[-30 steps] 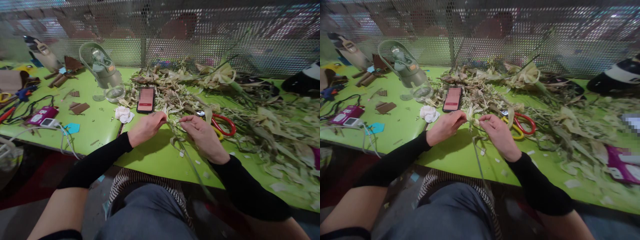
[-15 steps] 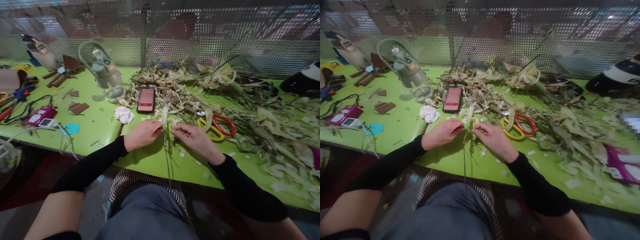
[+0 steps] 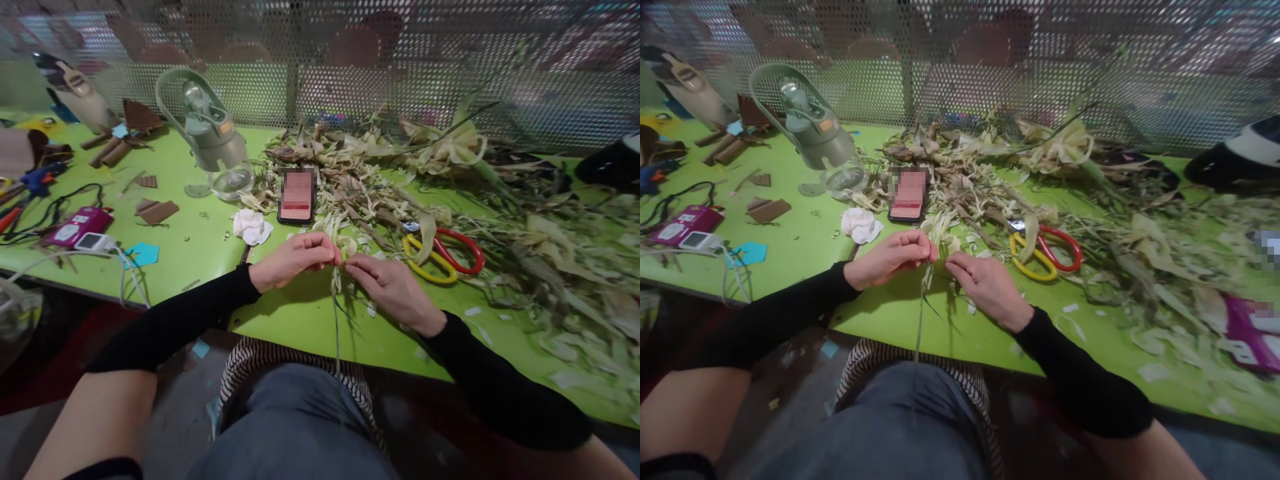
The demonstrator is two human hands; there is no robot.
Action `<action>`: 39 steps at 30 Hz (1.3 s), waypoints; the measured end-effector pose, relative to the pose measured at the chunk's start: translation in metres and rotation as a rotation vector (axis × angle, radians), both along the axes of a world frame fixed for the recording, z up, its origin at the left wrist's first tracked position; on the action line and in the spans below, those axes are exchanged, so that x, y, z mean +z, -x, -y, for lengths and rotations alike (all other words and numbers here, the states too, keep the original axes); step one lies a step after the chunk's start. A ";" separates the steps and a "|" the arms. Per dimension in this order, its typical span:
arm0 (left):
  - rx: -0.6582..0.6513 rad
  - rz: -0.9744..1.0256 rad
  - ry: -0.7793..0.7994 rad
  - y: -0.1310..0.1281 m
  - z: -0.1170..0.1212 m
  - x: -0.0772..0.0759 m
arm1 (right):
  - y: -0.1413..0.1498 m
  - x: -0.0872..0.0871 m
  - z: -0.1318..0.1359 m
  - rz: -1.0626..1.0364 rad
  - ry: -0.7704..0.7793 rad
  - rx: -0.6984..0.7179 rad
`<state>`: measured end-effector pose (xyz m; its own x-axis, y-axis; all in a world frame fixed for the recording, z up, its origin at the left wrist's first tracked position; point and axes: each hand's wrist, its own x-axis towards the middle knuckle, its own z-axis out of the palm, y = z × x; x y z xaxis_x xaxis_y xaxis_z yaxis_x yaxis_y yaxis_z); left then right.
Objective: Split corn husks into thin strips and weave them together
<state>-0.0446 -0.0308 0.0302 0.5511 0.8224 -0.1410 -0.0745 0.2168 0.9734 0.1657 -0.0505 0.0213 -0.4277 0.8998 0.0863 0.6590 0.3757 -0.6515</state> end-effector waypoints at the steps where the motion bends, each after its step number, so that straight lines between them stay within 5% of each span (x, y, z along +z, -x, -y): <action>1: 0.019 0.017 0.044 0.000 0.000 -0.001 | 0.001 -0.001 0.000 0.003 -0.004 0.005; 7: 0.007 0.088 0.133 0.001 -0.001 -0.005 | 0.005 -0.003 0.001 -0.040 0.007 0.014; 11: 0.020 0.145 0.217 -0.003 -0.001 -0.008 | 0.008 0.005 0.005 -0.300 0.017 -0.002; 15: 0.019 0.158 0.296 -0.008 0.000 -0.014 | 0.012 0.007 0.014 -0.724 0.386 0.006; 17: 0.010 0.181 0.305 -0.009 0.000 -0.016 | 0.014 0.006 0.016 -0.754 0.520 0.018; 24: -0.054 0.155 0.236 0.000 0.004 -0.014 | 0.012 0.009 0.015 -0.365 0.351 0.005; 33: -0.076 0.195 0.177 -0.002 0.003 -0.016 | -0.001 0.011 0.005 -0.631 0.297 0.009; 39: -0.115 -0.026 -0.060 -0.010 0.008 -0.021 | 0.003 0.013 0.001 -0.477 0.220 0.019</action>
<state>-0.0345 -0.0387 0.0096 0.6388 0.7616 -0.1090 -0.0274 0.1641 0.9861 0.1631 -0.0517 0.0343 -0.4032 0.9112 0.0851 0.2643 0.2050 -0.9424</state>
